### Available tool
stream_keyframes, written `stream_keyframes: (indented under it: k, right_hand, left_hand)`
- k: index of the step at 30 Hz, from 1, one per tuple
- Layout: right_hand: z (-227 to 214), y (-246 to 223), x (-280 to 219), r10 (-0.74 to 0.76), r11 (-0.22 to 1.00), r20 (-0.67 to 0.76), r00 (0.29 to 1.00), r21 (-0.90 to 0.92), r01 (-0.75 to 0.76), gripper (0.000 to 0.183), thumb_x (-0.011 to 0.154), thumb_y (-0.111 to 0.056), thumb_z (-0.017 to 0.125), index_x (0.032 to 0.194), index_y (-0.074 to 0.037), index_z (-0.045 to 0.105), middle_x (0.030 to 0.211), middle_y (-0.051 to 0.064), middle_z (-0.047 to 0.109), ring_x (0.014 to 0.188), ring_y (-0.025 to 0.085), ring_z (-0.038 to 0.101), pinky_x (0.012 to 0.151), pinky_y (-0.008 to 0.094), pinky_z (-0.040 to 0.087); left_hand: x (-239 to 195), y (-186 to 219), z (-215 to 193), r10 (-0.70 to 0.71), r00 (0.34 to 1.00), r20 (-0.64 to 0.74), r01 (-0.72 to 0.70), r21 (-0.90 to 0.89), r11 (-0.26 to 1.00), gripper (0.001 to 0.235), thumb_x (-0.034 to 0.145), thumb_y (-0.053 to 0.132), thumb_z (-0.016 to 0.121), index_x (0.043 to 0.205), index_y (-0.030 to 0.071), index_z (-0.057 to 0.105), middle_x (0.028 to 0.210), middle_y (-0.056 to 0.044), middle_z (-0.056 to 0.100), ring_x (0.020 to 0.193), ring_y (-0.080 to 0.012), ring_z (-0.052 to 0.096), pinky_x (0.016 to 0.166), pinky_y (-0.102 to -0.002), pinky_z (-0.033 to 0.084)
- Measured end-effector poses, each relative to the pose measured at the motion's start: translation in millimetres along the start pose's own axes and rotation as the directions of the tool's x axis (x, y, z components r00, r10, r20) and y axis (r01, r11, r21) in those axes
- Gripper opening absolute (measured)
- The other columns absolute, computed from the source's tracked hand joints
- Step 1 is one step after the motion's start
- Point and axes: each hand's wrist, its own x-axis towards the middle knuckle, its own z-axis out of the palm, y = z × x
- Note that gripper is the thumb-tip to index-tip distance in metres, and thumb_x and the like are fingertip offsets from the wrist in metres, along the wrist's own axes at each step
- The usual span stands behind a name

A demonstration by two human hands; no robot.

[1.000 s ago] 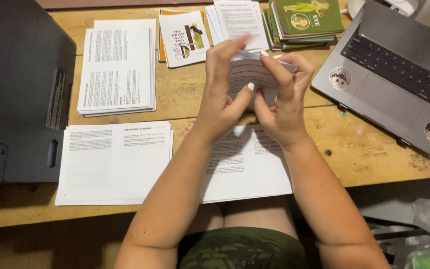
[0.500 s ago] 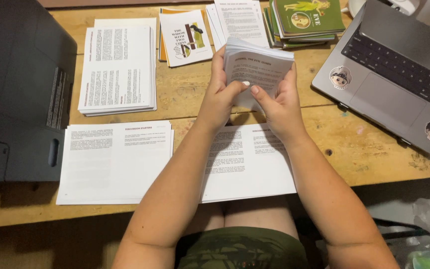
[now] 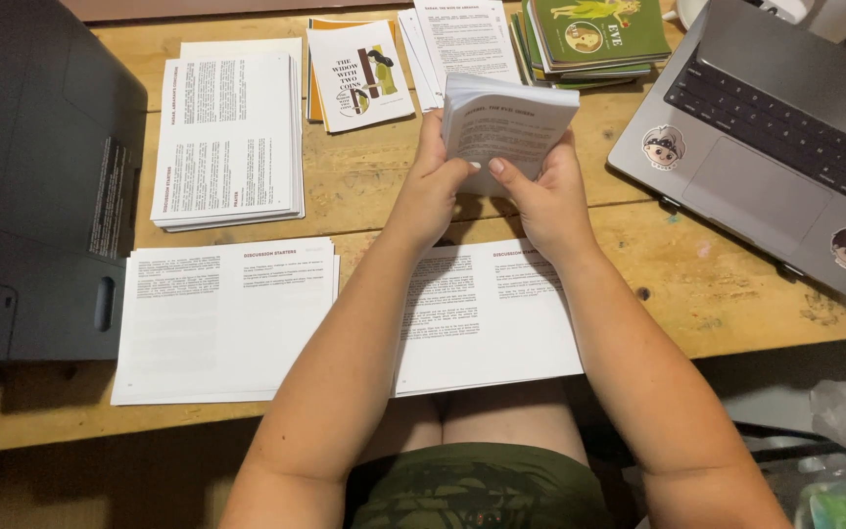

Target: Sorting, aligning, and folding printed paper documents on a desk next to a printer and laptop.

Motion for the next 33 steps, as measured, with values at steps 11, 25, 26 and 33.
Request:
stream_keyframes:
  k: [11,25,26,33]
  right_hand:
    - [29.9,-61.0,-6.4,-0.1,0.988,0.024,0.995,0.117,0.096,0.062,0.103,-0.005,0.077,0.145,-0.016,0.032,0.145,0.011,0.056,0.133,0.019,0.06,0.12,0.036,0.051]
    - [27.9,-47.4,-8.1,-0.077,0.996,0.003,0.997,0.049,0.076,0.054,0.102,0.0,0.073,0.145,-0.01,0.043,0.144,0.012,0.06,0.134,0.021,0.06,0.121,0.037,0.049]
    - [27.1,-45.2,-7.5,-0.075,0.993,0.016,0.997,0.088,0.073,0.054,0.102,0.0,0.074,0.144,-0.011,0.042,0.144,0.012,0.06,0.135,0.022,0.06,0.122,0.038,0.049]
    - [28.8,-49.0,-5.7,-0.003,1.0,-0.085,0.996,0.008,0.003,0.036,0.096,0.002,0.077,0.128,-0.001,0.06,0.126,0.014,0.073,0.118,0.023,0.071,0.109,0.037,0.059]
  left_hand:
    - [-16.0,64.1,24.7,0.268,0.963,-0.003,-0.251,0.343,0.905,0.079,0.118,0.027,0.062,0.177,0.029,0.008,0.176,-0.011,0.026,0.162,-0.0301,0.03,0.138,-0.052,0.025]
    - [13.5,85.6,46.1,-0.166,0.912,-0.376,0.063,-0.271,0.96,0.017,0.098,0.031,0.063,0.098,0.015,0.069,0.092,0.0,0.069,0.084,-0.0144,0.062,0.075,-0.03,0.048]
    - [13.6,84.4,44.7,-0.129,0.927,-0.352,0.037,-0.256,0.966,0.017,0.099,0.032,0.063,0.097,0.015,0.066,0.09,0.0,0.068,0.082,-0.0141,0.062,0.074,-0.031,0.048]
    - [-1.6,118.3,54.3,-0.109,0.955,-0.275,0.088,-0.086,0.992,0.046,0.098,0.065,0.048,0.094,0.02,0.045,0.091,0.006,0.046,0.086,-0.0099,0.044,0.084,-0.028,0.036]
